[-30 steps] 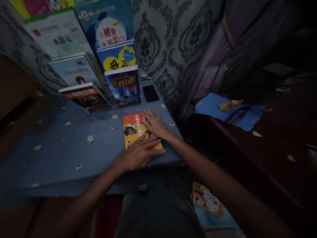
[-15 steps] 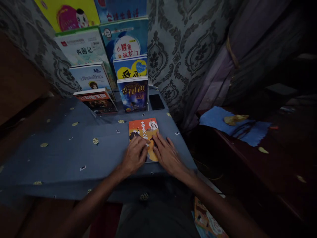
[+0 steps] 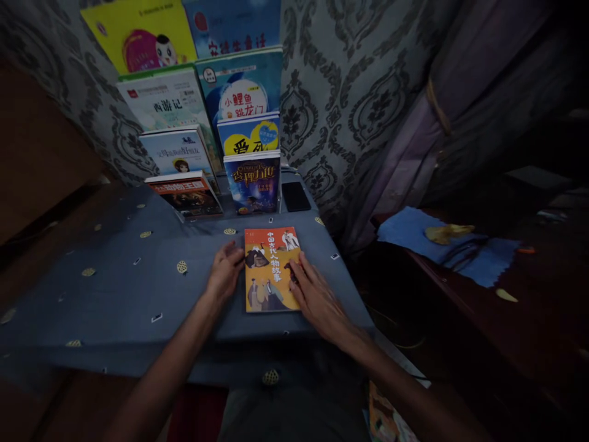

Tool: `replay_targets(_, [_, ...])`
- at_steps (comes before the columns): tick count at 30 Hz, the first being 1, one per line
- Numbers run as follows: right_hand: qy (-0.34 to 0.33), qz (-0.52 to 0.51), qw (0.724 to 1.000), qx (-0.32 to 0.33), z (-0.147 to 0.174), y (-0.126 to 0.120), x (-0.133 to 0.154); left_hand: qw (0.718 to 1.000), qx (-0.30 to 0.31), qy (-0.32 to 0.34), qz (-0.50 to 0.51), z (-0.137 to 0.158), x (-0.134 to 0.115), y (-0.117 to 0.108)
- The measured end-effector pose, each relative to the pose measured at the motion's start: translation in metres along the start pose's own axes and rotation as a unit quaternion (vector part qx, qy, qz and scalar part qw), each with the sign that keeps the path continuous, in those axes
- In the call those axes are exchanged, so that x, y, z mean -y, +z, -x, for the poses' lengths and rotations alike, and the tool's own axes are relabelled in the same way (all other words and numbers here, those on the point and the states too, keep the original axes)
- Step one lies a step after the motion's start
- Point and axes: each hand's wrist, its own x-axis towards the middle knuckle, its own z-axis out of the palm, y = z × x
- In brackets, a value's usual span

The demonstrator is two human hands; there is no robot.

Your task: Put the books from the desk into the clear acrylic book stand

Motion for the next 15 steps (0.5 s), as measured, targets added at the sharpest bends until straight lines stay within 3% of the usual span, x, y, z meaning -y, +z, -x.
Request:
replay_targets(3, [0.009, -0.018, 1.0, 0.0, -0.001, -0.002, 0.0, 0.992, 0.06, -0.099, 0.044, 0.0, -0.005, 0.01])
replay_targets(5, [0.014, -0.025, 1.0, -0.002, -0.001, -0.003, 0.0, 0.987, 0.076, -0.13, 0.056, 0.002, -0.002, 0.016])
replay_targets(15, [-0.012, -0.053, 0.998, -0.015, 0.0, -0.007, 0.002, 0.982, 0.056, -0.159, 0.086, 0.002, 0.012, 0.023])
